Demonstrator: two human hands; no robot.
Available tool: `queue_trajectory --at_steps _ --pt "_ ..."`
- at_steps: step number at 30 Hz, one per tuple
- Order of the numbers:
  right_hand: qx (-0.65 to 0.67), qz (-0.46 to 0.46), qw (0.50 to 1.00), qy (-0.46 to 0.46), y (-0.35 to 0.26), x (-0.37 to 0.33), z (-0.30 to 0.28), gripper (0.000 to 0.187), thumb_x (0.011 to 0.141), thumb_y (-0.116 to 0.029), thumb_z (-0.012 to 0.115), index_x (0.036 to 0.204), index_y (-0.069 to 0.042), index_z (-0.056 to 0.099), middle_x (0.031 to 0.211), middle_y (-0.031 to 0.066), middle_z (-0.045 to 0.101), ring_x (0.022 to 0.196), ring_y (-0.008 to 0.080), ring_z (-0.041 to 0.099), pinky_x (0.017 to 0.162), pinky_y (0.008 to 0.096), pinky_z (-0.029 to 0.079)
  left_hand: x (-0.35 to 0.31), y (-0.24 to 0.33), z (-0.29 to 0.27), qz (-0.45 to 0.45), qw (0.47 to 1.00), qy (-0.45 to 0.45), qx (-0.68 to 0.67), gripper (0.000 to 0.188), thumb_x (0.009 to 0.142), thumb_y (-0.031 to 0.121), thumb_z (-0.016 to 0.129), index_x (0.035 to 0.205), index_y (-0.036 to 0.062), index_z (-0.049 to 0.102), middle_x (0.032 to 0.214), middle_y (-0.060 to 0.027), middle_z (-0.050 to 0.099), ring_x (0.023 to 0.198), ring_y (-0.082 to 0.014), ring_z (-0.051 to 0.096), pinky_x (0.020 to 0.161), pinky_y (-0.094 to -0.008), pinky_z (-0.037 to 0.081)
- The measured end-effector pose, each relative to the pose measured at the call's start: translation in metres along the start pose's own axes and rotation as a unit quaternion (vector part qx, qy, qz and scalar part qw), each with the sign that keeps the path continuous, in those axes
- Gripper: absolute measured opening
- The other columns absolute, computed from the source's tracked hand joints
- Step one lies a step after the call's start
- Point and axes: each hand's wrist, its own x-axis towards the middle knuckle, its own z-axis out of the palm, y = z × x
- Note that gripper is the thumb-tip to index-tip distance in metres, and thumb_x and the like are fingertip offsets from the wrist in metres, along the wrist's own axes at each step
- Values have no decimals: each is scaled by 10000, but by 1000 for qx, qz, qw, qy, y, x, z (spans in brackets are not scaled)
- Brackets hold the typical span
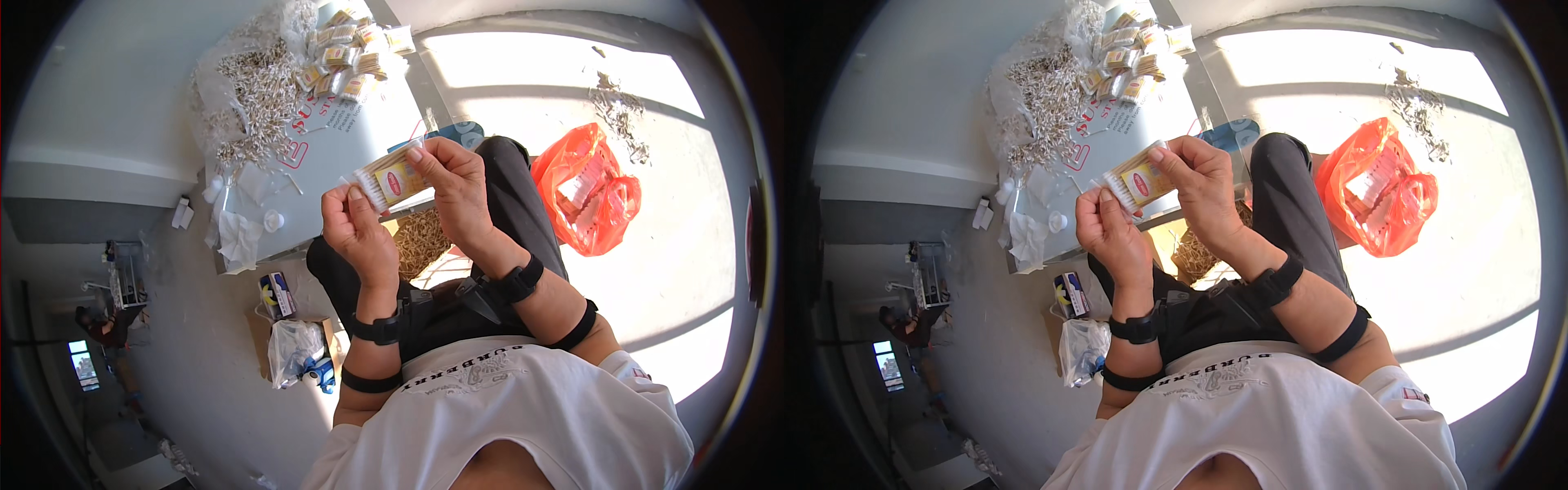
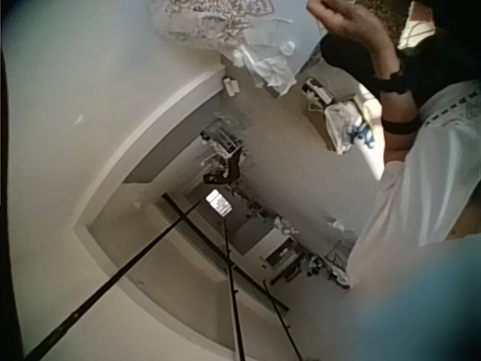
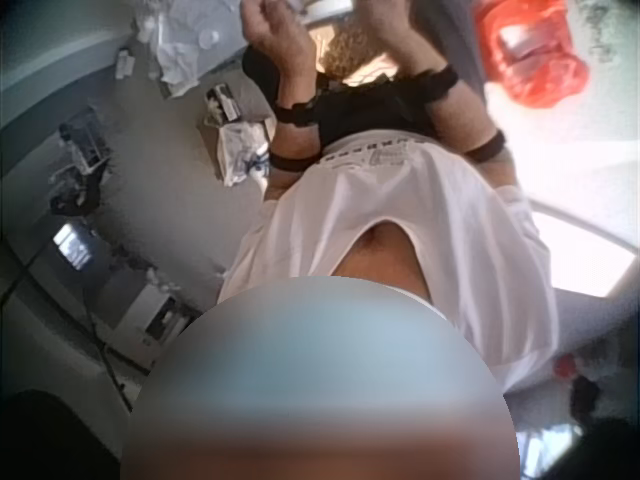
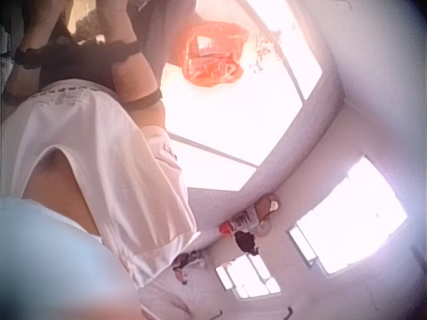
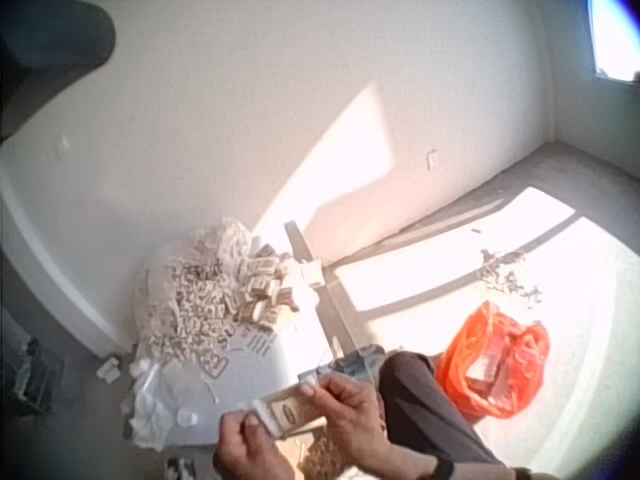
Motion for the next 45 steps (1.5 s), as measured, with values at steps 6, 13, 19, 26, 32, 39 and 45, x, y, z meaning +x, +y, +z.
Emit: queue_trajectory --at_steps 6,13,19,26,32,39,45 --pt "-14 54 998 -23 4 -6 -2 181 890 -158 675 934 17 687 765 -15 641 722 36 517 684 210 410 4 -6 -2 -24 999 32 -32 120 982 84 465 885 22 496 771 -29 560 616 -67 491 554 -217 419" --pt "12 72 996 -57 12 -6 -8 162 863 -125 697 950 11 693 814 3 660 775 48 546 738 222 421 13 -5 -8 -37 998 21 -37 110 969 76 481 879 17 502 764 -24 558 600 -67 475 542 -225 404" --pt "-41 89 994 -56 -10 4 -9 383 912 -309 648 1049 49 633 876 68 666 755 78 576 701 216 444 17 -5 -18 -28 999 16 -28 77 963 67 496 904 21 517 811 -22 571 663 -67 500 575 -216 423" --pt "219 266 934 -97 -15 16 -25 549 963 -519 459 1054 11 564 914 154 667 802 199 657 735 331 539 21 14 -24 384 865 -78 314 144 856 -29 593 992 11 566 891 -91 594 784 -215 551 686 -322 473" --pt "170 225 955 -94 -23 19 -30 321 935 -353 594 988 -40 641 897 58 673 798 151 647 764 329 535 3 16 -30 452 775 -166 408 191 742 18 725 923 44 667 960 -34 619 897 -225 539 761 -353 446" --pt "139 215 966 -49 -16 18 -33 187 872 -178 691 990 -33 677 856 21 666 780 111 630 732 275 522 5 8 -27 475 764 -177 399 234 801 14 671 1029 21 618 1028 -70 583 922 -245 528 765 -340 443" --pt "188 171 967 -24 -7 13 -24 162 866 -140 692 984 -29 688 874 34 687 777 95 629 709 255 520 0 2 -13 -12 995 -62 -75 429 860 83 653 1234 -26 473 1212 -121 519 1065 -201 516 882 -336 448"
